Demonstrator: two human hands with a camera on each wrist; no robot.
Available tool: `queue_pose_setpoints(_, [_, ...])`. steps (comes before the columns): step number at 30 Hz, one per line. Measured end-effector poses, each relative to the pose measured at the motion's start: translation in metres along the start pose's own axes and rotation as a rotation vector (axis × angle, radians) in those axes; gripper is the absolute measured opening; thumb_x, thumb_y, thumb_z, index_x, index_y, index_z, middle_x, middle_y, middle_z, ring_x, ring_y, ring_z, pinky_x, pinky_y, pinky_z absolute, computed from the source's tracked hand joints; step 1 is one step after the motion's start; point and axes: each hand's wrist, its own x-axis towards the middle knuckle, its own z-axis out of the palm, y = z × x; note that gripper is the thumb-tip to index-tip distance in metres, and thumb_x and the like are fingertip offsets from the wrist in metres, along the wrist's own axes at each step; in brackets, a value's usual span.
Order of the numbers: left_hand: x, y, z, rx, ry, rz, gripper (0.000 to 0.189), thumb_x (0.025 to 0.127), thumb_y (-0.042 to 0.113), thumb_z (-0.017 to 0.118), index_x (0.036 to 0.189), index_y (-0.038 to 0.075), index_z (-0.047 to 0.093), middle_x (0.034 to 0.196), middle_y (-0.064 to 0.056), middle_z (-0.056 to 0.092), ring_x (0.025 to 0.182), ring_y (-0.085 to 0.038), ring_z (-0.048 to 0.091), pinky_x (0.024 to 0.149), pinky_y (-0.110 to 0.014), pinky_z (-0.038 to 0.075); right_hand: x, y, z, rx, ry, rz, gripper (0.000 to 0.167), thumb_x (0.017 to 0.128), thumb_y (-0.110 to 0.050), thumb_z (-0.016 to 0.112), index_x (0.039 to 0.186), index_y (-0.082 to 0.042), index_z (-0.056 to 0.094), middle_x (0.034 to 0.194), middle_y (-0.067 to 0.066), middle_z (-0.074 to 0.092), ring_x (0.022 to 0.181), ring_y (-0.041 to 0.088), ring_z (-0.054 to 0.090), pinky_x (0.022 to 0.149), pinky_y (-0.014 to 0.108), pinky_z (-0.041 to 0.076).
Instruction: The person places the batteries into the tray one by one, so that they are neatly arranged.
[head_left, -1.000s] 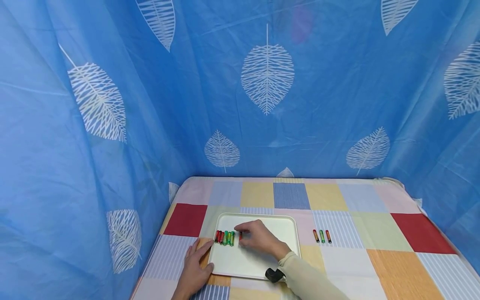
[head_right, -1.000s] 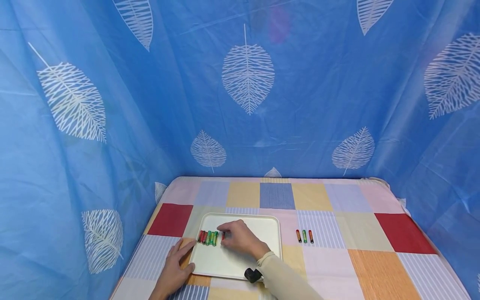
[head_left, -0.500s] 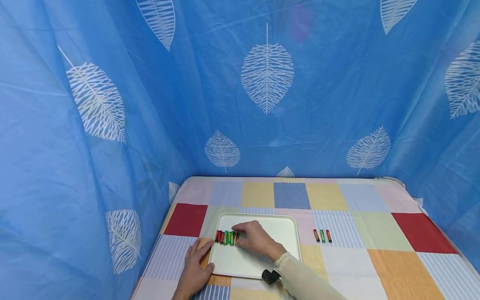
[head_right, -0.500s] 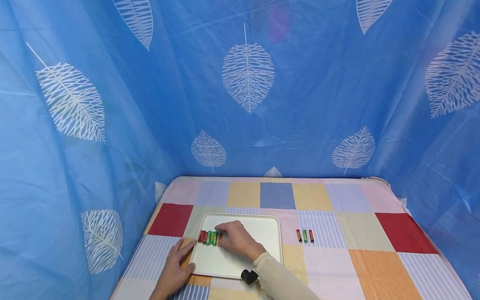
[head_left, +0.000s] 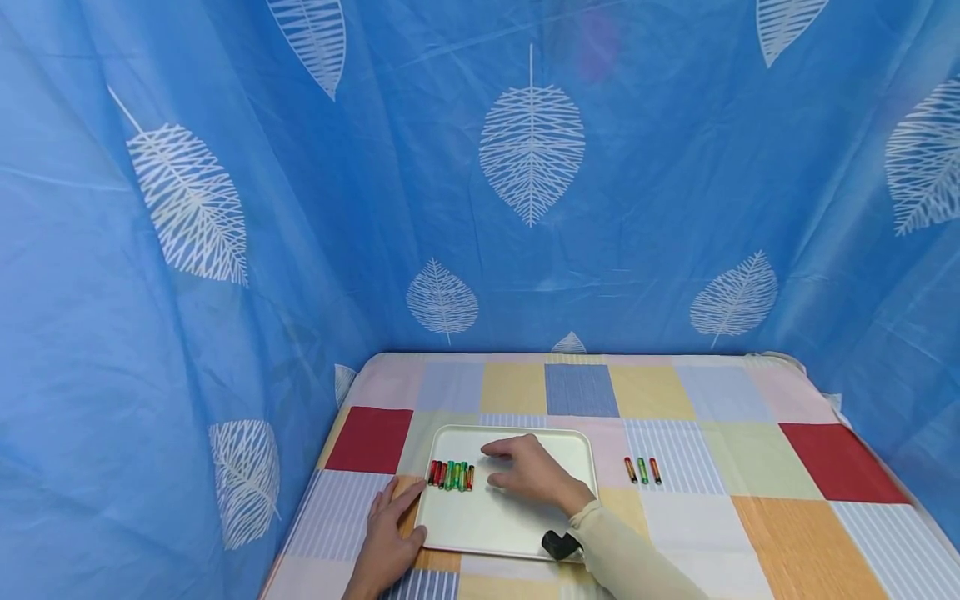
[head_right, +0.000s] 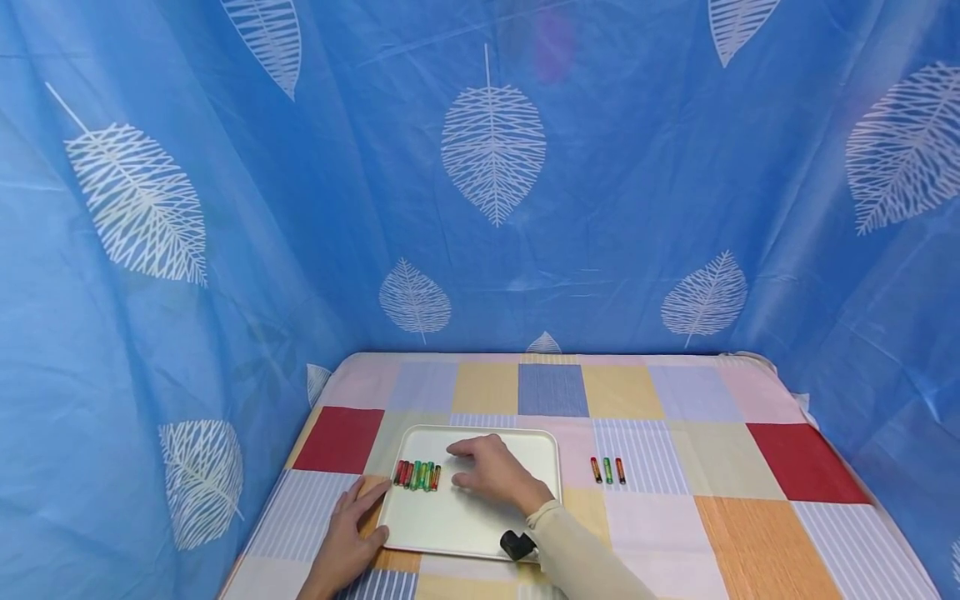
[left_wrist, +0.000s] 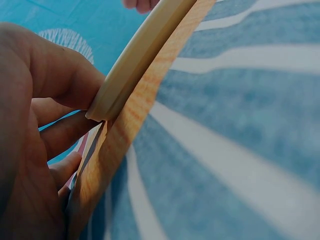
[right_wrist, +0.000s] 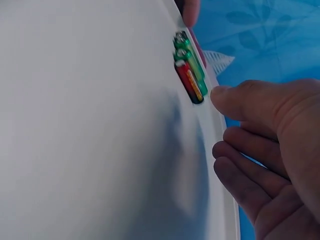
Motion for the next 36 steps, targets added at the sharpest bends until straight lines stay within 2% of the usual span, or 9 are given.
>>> queue_pose_setpoints(11, [0.000, 0.000, -0.003, -0.007, -0.002, 0.020, 0.072, 0.078, 0.000, 0.077, 0.149, 0.012, 0.069, 0.166, -0.034, 0.044, 0.161, -0.058, 0.024, 0.130, -0.078, 0.009, -0.016, 0.015, -0.020, 0.071, 0.006, 0.072, 0.047, 0.092, -0.019, 0.087, 0.136, -0.004, 0.076, 0.135, 0.009, 0.079, 0.121, 0.030, 0.077, 0.106, 0.042, 0.062])
queue_pose_setpoints(24, [-0.001, 0.001, -0.001, 0.007, 0.004, 0.009, 0.072, 0.078, 0.000, 0.076, 0.148, 0.012, 0.069, 0.167, -0.037, 0.039, 0.159, -0.062, 0.024, 0.129, -0.081, 0.011, -0.044, 0.040, -0.062, 0.115, 0.002, 0.083, 0.054, 0.090, -0.022, 0.090, 0.137, 0.000, 0.074, 0.137, 0.013, 0.077, 0.125, 0.035, 0.076, 0.109, 0.044, 0.061])
queue_pose_setpoints(36, [0.001, 0.000, 0.001, 0.024, 0.000, -0.005, 0.072, 0.078, 0.001, 0.076, 0.149, 0.012, 0.068, 0.167, -0.036, 0.041, 0.159, -0.061, 0.024, 0.128, -0.081, 0.011, -0.078, 0.067, -0.097, 0.090, 0.075, 0.126, 0.051, 0.091, -0.019, 0.089, 0.135, 0.000, 0.075, 0.134, 0.017, 0.077, 0.123, 0.038, 0.076, 0.105, 0.042, 0.063])
